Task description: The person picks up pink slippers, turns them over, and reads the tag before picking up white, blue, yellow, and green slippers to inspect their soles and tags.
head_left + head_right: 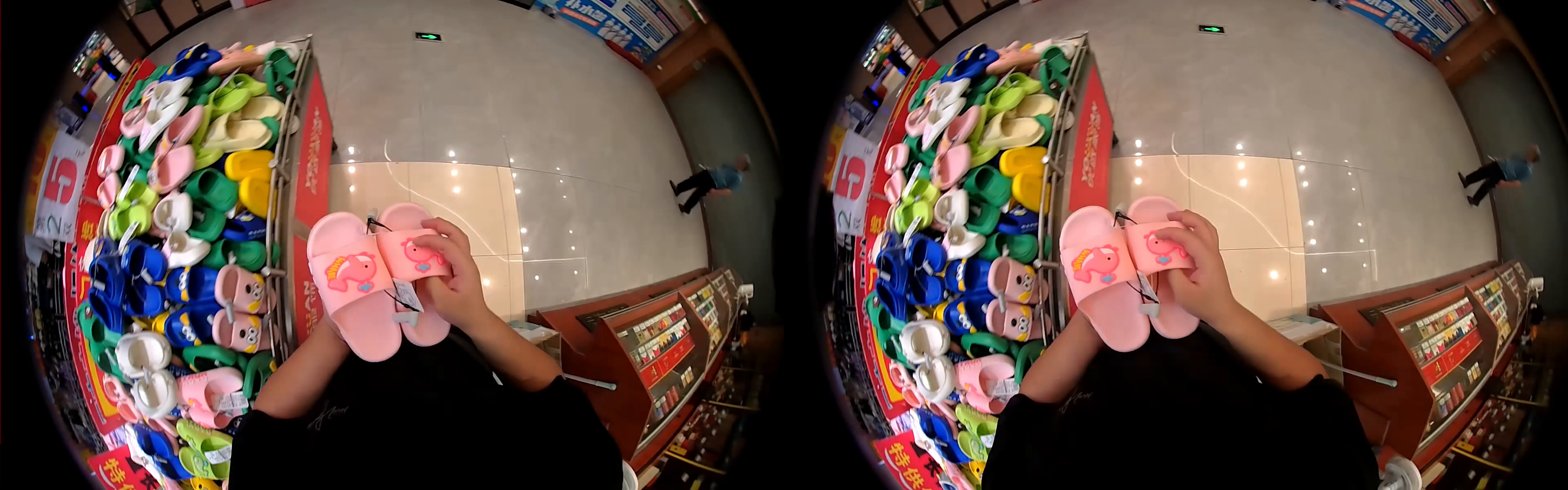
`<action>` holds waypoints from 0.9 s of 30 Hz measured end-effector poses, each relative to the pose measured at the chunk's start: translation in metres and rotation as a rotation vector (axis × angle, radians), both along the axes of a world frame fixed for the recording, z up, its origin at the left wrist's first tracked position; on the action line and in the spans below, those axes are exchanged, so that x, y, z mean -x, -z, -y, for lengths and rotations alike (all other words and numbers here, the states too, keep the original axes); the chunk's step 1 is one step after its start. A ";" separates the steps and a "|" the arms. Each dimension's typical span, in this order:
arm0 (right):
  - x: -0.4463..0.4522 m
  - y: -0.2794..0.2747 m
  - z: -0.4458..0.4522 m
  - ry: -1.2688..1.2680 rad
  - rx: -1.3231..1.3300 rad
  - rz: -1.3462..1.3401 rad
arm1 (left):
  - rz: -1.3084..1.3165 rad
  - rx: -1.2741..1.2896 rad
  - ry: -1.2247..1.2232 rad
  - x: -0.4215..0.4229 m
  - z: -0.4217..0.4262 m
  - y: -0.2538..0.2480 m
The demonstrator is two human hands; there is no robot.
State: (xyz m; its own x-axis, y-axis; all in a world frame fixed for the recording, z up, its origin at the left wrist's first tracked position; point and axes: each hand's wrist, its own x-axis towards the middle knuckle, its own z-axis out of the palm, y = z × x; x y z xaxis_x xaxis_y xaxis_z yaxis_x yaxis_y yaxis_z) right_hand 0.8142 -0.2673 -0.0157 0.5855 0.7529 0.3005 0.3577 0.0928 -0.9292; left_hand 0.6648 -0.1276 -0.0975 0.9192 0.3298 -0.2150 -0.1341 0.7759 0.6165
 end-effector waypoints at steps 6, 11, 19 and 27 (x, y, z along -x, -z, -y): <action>-0.051 -0.037 0.012 0.018 0.022 0.262 | 0.230 0.632 0.026 -0.066 -0.009 -0.016; -0.066 -0.032 -0.017 -0.007 0.092 0.331 | 0.204 0.579 0.006 -0.104 -0.028 -0.020; -0.120 -0.023 -0.083 0.075 0.069 -0.192 | 0.185 0.576 0.045 -0.160 -0.087 -0.013; -0.175 -0.037 -0.177 0.209 0.103 -0.516 | 0.205 0.551 0.078 -0.223 -0.192 -0.015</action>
